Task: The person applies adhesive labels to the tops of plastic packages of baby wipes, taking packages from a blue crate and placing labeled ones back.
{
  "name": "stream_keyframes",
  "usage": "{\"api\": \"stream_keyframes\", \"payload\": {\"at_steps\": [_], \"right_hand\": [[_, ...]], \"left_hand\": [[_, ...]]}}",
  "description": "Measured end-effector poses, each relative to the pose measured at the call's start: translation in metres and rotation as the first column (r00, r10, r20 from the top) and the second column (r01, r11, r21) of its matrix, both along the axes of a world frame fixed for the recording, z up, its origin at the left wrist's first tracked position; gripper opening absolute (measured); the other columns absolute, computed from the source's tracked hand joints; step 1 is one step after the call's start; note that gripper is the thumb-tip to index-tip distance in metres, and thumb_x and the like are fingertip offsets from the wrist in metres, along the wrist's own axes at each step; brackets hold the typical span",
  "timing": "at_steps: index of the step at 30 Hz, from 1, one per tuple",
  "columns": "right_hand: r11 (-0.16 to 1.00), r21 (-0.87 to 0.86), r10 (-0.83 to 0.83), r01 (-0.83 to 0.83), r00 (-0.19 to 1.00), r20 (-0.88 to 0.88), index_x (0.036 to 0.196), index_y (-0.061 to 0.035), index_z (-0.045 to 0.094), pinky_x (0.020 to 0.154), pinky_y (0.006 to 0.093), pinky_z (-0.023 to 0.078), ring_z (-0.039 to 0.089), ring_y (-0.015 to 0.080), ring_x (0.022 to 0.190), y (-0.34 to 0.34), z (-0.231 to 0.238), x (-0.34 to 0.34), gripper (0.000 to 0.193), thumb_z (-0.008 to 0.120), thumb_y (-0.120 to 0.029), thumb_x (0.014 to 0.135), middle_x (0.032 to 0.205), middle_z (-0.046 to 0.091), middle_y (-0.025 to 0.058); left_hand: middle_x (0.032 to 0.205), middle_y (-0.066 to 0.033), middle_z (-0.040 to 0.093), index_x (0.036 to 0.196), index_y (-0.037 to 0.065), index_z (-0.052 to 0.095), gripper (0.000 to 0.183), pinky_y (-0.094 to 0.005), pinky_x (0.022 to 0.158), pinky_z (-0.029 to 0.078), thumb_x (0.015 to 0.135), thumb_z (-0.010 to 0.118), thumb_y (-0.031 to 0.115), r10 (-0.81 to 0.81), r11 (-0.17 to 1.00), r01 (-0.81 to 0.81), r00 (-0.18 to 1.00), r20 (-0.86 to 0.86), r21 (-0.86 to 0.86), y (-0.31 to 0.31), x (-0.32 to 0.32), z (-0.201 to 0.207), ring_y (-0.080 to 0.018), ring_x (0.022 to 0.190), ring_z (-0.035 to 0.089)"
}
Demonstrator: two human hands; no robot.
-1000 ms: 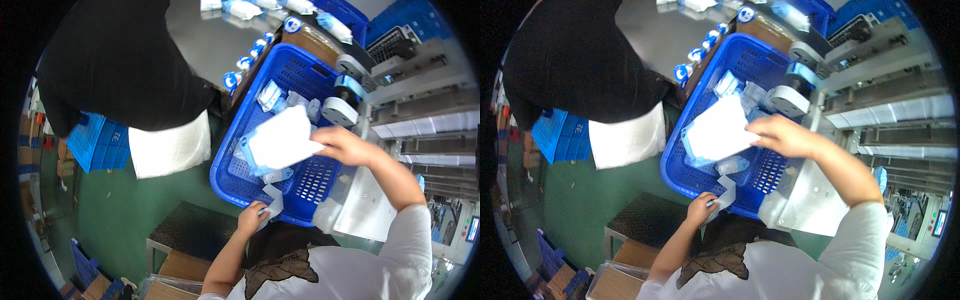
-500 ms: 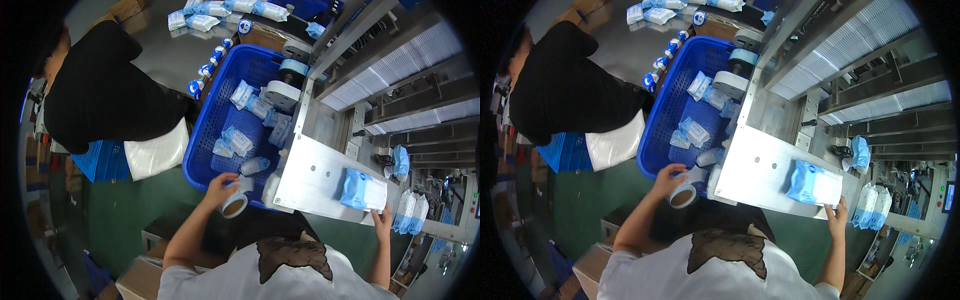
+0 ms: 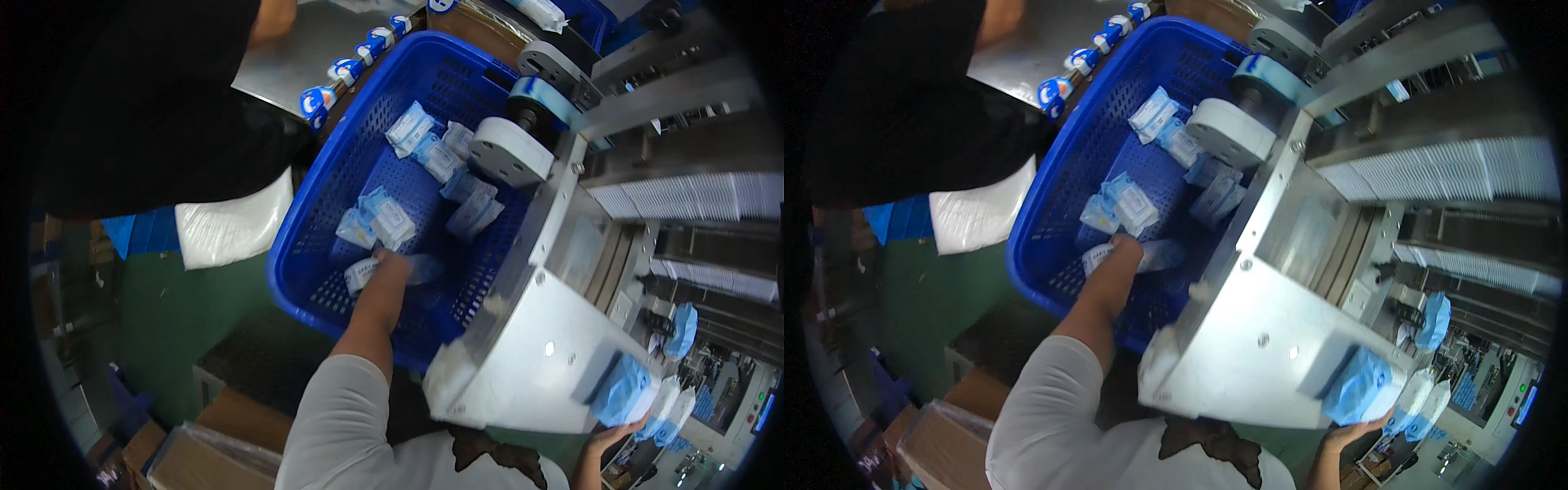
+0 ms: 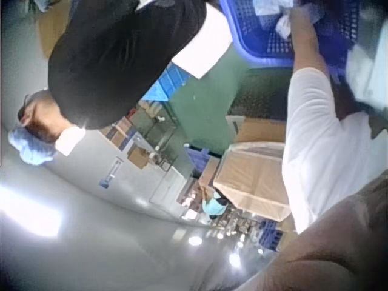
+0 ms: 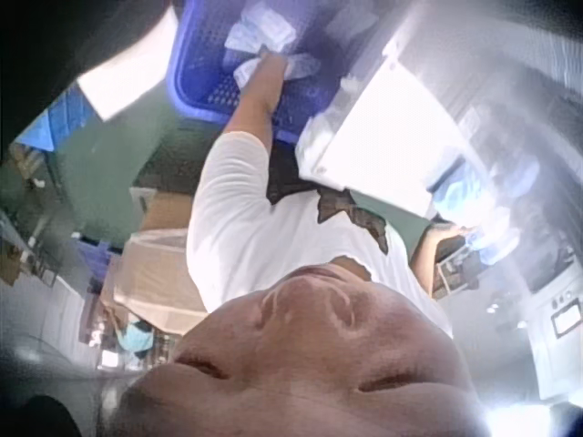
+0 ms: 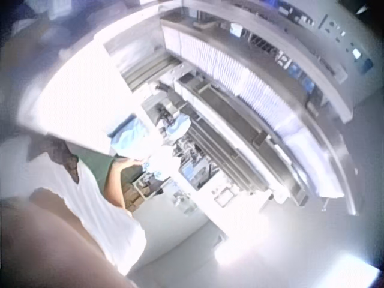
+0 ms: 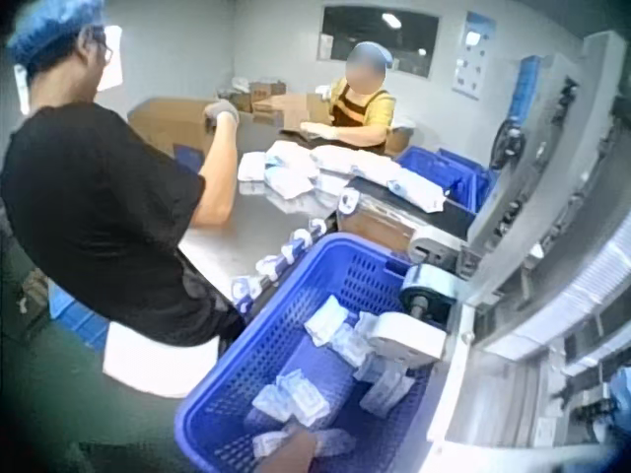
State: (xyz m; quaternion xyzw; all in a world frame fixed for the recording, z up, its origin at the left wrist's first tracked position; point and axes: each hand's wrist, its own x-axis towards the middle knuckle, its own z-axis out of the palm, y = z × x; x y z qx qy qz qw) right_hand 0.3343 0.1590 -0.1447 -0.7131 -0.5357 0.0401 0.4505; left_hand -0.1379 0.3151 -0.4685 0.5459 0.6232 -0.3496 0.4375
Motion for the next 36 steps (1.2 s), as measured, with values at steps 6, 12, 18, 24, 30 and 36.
{"api": "stream_keyframes", "payload": {"at_steps": [6,12,18,24,30,36], "right_hand": [[0.998,-0.037,-0.055,0.057,0.998,0.043,0.146,-0.0071,0.016,0.110,0.0465,0.023,0.026,0.0304,0.135,0.002,-0.003,-0.012,0.076,0.026,-0.061,0.093,0.147,0.021,0.0149],[0.985,-0.086,-0.154,0.153,0.988,-0.008,0.146,-0.0056,0.015,0.112,0.0437,0.019,0.023,0.0287,0.136,-0.008,-0.006,0.001,0.072,0.028,-0.055,0.095,0.149,0.019,0.0148],[0.989,-0.137,0.073,-0.061,0.994,0.087,0.146,-0.0030,0.013,0.112,0.0415,0.018,0.022,0.0279,0.136,0.000,-0.008,0.009,0.083,0.043,-0.055,0.090,0.148,0.019,0.0151],[0.986,-0.119,0.124,-0.116,0.990,0.063,0.141,0.0027,0.022,0.107,0.0410,0.024,0.031,0.0305,0.129,0.010,0.000,-0.020,0.073,0.049,-0.043,0.091,0.139,0.029,0.0183],[0.959,-0.090,0.263,-0.269,0.962,-0.075,0.136,0.0041,0.030,0.108,0.0403,0.023,0.034,0.0327,0.126,0.015,0.015,-0.023,0.061,0.056,-0.018,0.087,0.134,0.034,0.0201],[0.892,-0.066,0.400,-0.447,0.849,-0.345,0.137,0.0025,0.029,0.108,0.0413,0.024,0.032,0.0330,0.125,0.012,0.031,-0.009,0.070,0.065,-0.014,0.078,0.133,0.030,0.0195]], "left_hand": [[0.123,-0.0087,0.060,0.116,0.012,0.066,0.041,-0.0398,0.088,0.049,0.081,0.069,0.034,0.073,0.994,-0.071,0.997,0.019,-0.085,-0.019,0.004,-0.087,-0.0253,0.111,0.058],[0.118,-0.0079,0.063,0.111,0.016,0.068,0.033,-0.0410,0.086,0.050,0.083,0.066,0.033,0.099,0.995,-0.097,0.988,0.115,-0.020,-0.033,0.001,-0.083,-0.0238,0.105,0.061],[0.093,-0.0140,0.068,0.093,0.007,0.070,0.021,-0.0361,0.077,0.050,0.080,0.063,0.021,0.125,0.892,-0.388,0.706,0.697,0.233,-0.044,-0.004,-0.084,-0.0269,0.090,0.065],[0.076,-0.0023,0.064,0.082,0.005,0.067,0.018,-0.0263,0.069,0.044,0.086,0.066,0.024,0.532,0.492,-0.848,0.113,0.839,-0.197,-0.053,-0.053,0.082,-0.0110,0.074,0.057],[0.068,-0.0036,0.062,0.076,0.001,0.062,0.018,-0.0242,0.063,0.044,0.087,0.065,0.015,0.299,0.407,-0.858,0.449,0.842,0.314,-0.084,-0.081,0.354,-0.0087,0.066,0.058],[0.065,-0.0042,0.063,0.070,0.002,0.064,0.023,-0.0246,0.058,0.044,0.086,0.065,0.018,0.111,0.405,-0.552,0.821,0.560,0.729,-0.141,0.030,0.527,-0.0083,0.061,0.057]]}}
